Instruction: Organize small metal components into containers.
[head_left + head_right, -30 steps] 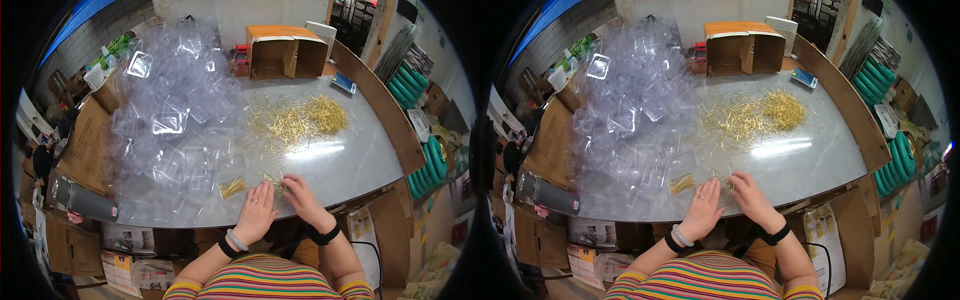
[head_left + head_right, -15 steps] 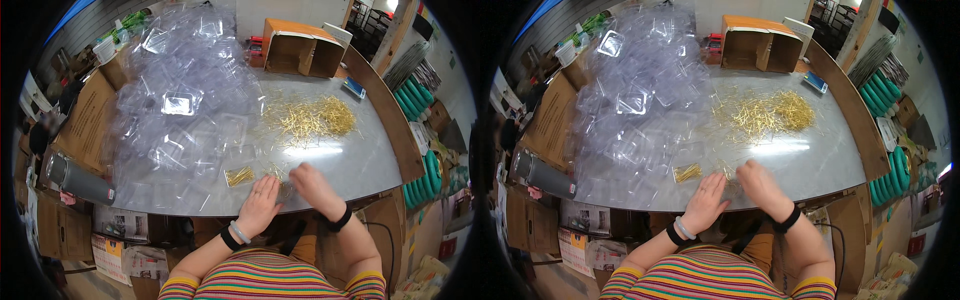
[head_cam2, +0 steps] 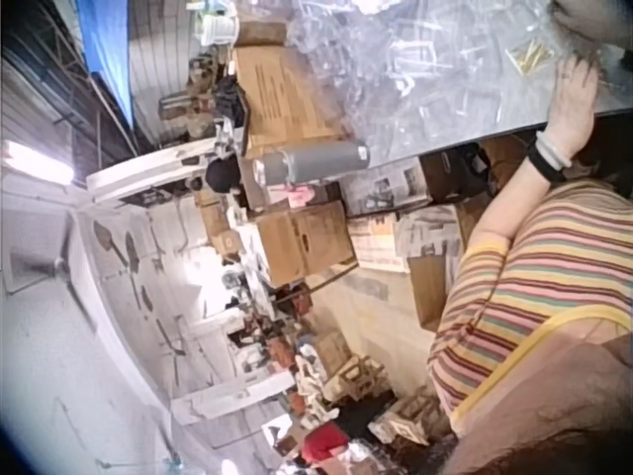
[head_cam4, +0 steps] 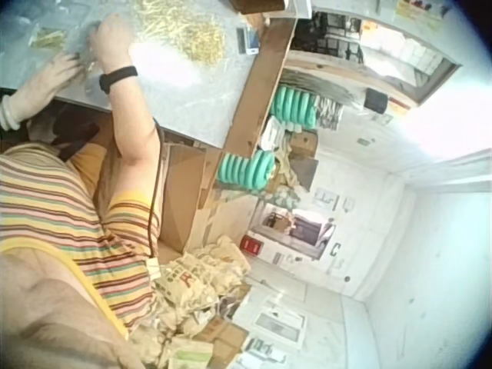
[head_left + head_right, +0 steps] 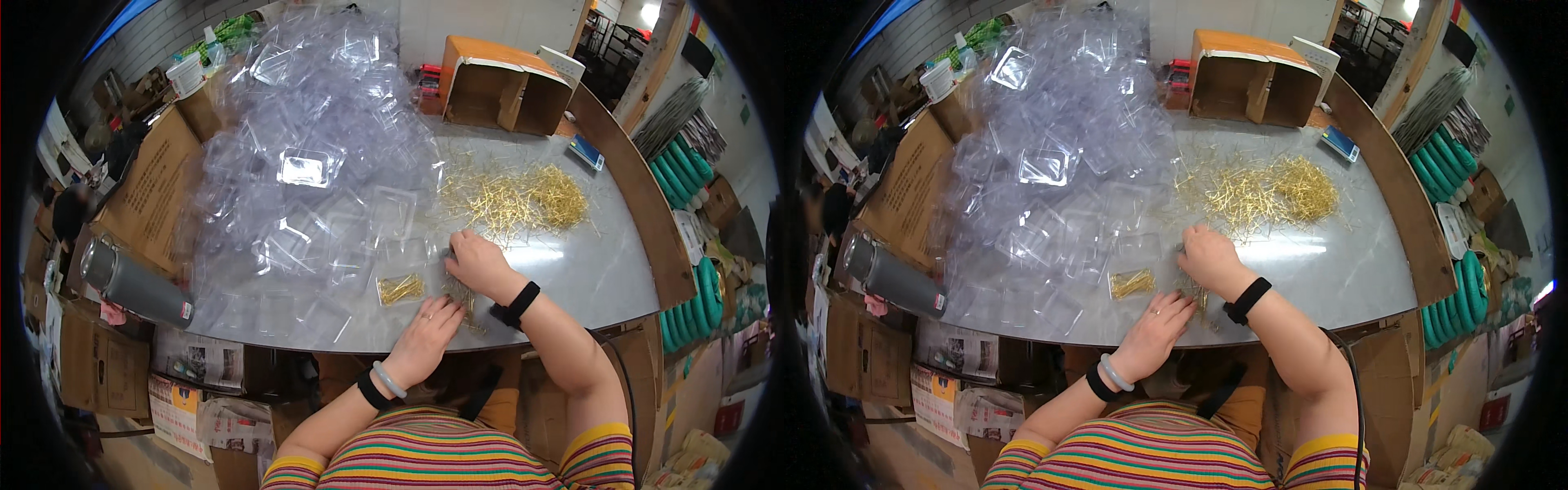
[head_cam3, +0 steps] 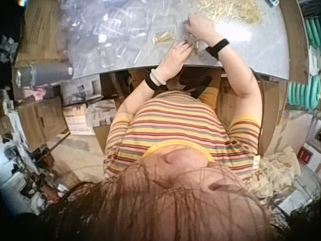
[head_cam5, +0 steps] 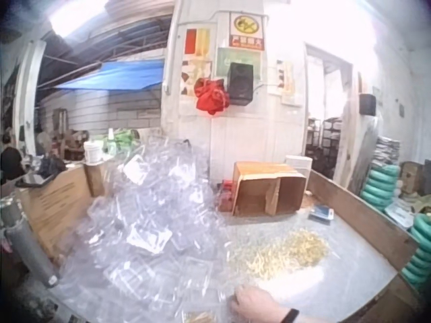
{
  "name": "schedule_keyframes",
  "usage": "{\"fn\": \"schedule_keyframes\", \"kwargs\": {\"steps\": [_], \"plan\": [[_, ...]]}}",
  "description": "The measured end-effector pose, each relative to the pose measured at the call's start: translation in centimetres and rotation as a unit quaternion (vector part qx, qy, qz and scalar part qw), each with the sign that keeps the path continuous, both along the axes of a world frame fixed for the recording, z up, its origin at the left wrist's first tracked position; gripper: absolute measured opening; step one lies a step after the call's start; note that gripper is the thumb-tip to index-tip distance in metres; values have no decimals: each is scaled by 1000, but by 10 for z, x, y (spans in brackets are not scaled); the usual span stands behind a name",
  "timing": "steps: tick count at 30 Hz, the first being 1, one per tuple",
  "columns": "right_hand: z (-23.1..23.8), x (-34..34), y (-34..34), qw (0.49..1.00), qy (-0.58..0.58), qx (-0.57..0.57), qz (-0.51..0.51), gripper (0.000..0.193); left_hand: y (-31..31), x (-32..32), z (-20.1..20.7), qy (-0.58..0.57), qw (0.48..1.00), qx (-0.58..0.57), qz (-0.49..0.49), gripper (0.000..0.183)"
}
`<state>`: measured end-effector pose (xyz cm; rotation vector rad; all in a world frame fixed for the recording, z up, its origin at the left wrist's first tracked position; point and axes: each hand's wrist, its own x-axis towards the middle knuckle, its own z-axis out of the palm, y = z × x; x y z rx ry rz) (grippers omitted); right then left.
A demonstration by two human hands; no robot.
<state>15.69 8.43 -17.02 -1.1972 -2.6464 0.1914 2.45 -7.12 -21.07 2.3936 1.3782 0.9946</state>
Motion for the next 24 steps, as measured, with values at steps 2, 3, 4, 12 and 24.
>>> {"fn": "schedule_keyframes", "kwargs": {"steps": [2,3,4,12,24], "plan": [[-3,4,5,1000,10,1,24,22,0,0,0,5,1000,1,-2,43],[0,10,5,997,16,-35,67,16,-1,0,2,-24,1000,-7,1,44],[4,18,4,991,22,-70,109,12,-1,0,2,-53,998,-15,3,45],[25,68,-42,974,12,-152,166,38,-8,1,0,-84,996,-9,31,50],[-12,71,-107,990,136,3,-28,66,-6,11,11,44,995,-50,77,75]]}}
